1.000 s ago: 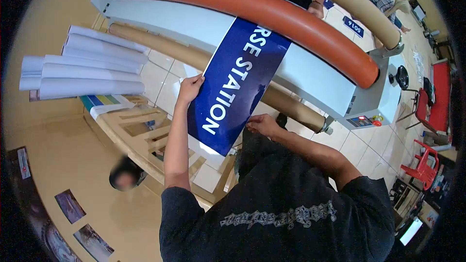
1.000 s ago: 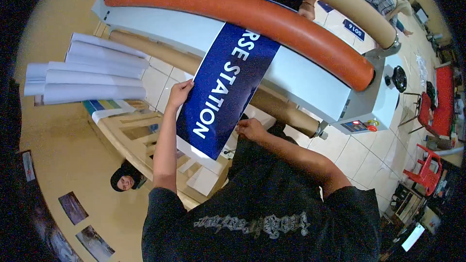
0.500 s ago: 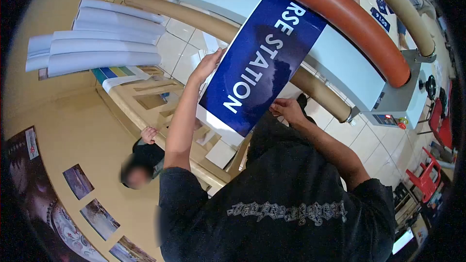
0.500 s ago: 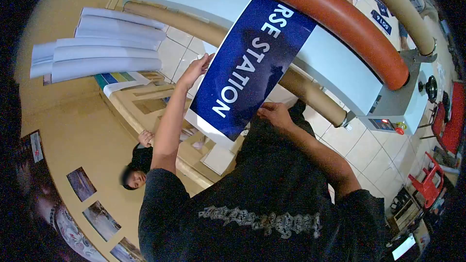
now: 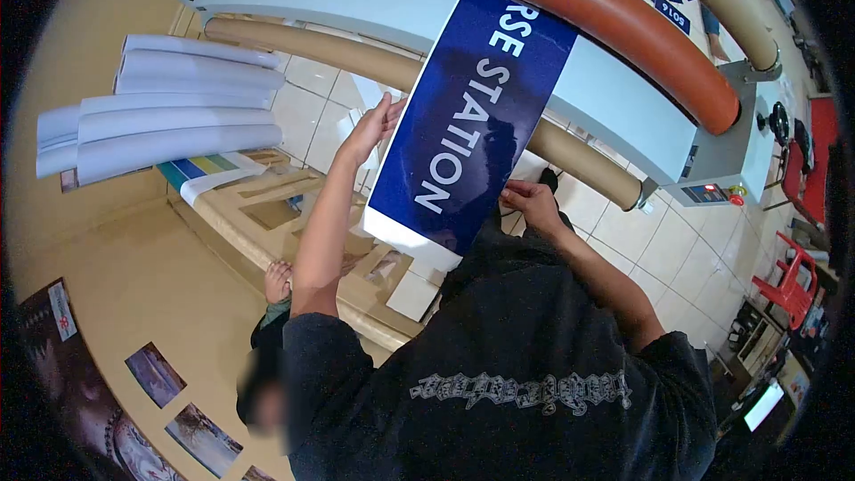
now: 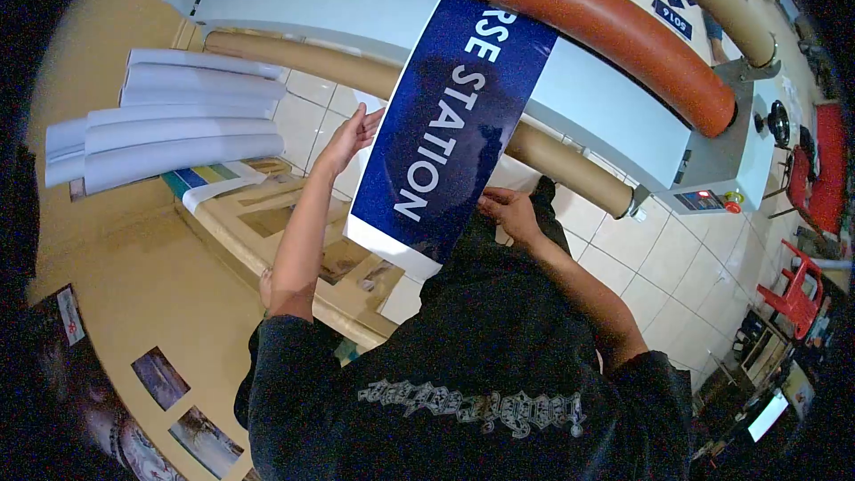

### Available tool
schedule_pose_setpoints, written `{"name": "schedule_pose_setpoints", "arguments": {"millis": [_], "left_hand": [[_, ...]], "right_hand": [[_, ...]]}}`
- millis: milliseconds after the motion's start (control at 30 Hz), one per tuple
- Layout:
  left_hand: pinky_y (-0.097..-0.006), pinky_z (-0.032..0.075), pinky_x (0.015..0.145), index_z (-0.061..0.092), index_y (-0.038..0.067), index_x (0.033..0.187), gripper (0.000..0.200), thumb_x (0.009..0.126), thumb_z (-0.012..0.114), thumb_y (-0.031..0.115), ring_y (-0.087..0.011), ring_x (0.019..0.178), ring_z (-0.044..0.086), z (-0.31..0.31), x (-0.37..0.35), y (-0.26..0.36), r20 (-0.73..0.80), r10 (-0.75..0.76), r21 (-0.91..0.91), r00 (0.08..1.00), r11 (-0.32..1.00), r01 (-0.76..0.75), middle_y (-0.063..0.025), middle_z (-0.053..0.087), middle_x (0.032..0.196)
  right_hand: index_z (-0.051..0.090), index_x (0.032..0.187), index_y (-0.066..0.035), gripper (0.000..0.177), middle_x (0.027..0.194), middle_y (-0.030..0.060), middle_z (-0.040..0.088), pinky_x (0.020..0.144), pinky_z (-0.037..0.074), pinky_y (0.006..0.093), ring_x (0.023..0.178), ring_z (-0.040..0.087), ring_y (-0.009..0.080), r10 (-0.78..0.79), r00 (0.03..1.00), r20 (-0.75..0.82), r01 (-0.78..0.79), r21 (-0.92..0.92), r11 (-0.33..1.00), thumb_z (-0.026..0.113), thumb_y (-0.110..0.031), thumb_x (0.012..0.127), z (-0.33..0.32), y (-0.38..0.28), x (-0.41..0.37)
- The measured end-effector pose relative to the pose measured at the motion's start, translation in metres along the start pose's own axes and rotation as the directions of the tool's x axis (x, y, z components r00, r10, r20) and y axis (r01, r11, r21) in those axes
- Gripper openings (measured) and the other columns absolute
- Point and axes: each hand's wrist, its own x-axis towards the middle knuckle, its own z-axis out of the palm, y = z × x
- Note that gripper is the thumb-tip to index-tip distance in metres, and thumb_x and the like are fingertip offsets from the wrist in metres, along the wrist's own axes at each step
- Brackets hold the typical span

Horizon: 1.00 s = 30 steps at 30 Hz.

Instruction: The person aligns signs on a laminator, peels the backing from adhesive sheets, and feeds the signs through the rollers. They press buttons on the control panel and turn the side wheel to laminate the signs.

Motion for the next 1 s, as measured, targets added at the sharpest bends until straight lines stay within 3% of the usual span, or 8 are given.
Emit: {"name": "schedule_pose_setpoints", "arguments": {"millis": [100, 333, 633, 700, 800, 1000], "left_hand": [[-0.0319, 0.035, 0.106, 0.036, 0.0, 0.142, 0.077, 0.097, 0.026, 0.061, -0.0223, 0.129, 0.046, 0.005, -0.006, 0.007, 0.0, 0.001, 0.0, 1.0, 1.0, -0.001, -0.0128, 0.044, 0.143], [-0.0308, 0.036, 0.105, 0.038, 0.0, 0.142, 0.077, 0.097, 0.027, 0.061, -0.0213, 0.125, 0.05, 0.009, -0.006, 0.005, -0.041, 0.026, -0.012, 0.999, 1.0, -0.027, -0.0135, 0.048, 0.14], [-0.0319, 0.035, 0.106, 0.042, 0.002, 0.14, 0.076, 0.096, 0.027, 0.062, -0.0194, 0.124, 0.05, 0.015, -0.007, 0.005, -0.105, 0.0, 0.018, 0.994, 1.0, 0.002, -0.0119, 0.051, 0.137], [-0.0318, 0.035, 0.106, 0.043, 0.002, 0.14, 0.076, 0.096, 0.027, 0.062, -0.0194, 0.124, 0.05, 0.009, -0.001, -0.002, -0.092, -0.013, -0.006, 0.996, 1.0, 0.013, -0.012, 0.051, 0.137], [-0.0317, 0.035, 0.106, 0.043, 0.001, 0.139, 0.076, 0.096, 0.027, 0.062, -0.0198, 0.124, 0.05, 0.001, 0.007, -0.008, -0.051, -0.027, -0.062, 0.998, 0.998, 0.024, -0.0123, 0.051, 0.137], [-0.0323, 0.034, 0.106, 0.043, 0.0, 0.139, 0.078, 0.096, 0.027, 0.063, -0.0205, 0.124, 0.05, 0.002, 0.003, -0.01, -0.038, 0.0, -0.073, 0.999, 0.997, -0.003, -0.0132, 0.052, 0.136]], "right_hand": [[0.059, 0.116, 0.01, 0.032, 0.102, 0.0126, 0.066, 0.083, 0.054, 0.0298, 0.091, 0.065, 0.0177, 0.056, 0.998, 0.003, -0.056, 0.011, 0.998, 0.062, -0.01, 0.092, 0.003, -0.016, -0.004], [0.059, 0.114, 0.011, 0.031, 0.1, 0.0132, 0.067, 0.08, 0.055, 0.0294, 0.087, 0.066, 0.0183, 0.052, 0.999, -0.012, -0.051, 0.056, 0.997, 0.064, -0.01, 0.091, 0.0, -0.012, 0.0], [0.065, 0.105, 0.008, 0.026, 0.089, 0.0082, 0.069, 0.072, 0.052, 0.025, 0.079, 0.063, 0.0121, 0.042, 0.997, -0.064, -0.046, -0.059, 0.997, 0.066, -0.012, 0.089, 0.004, -0.007, 0.0], [0.061, 0.11, 0.009, 0.032, 0.092, 0.0098, 0.068, 0.074, 0.053, 0.0288, 0.081, 0.065, 0.0143, 0.023, 0.999, -0.033, -0.025, -0.035, 0.999, 0.068, -0.012, 0.087, 0.001, -0.005, 0.001], [0.061, 0.111, 0.01, 0.033, 0.091, 0.0095, 0.069, 0.074, 0.052, 0.0278, 0.082, 0.064, 0.0134, -0.054, 0.998, -0.041, 0.05, -0.09, 0.995, 0.069, -0.012, 0.087, 0.002, 0.0, -0.003], [0.062, 0.11, 0.01, 0.034, 0.089, 0.0098, 0.069, 0.073, 0.053, 0.0279, 0.079, 0.064, 0.014, -0.015, 1.0, -0.006, 0.014, -0.096, 0.995, 0.07, -0.011, 0.086, 0.006, -0.001, -0.009]]}}
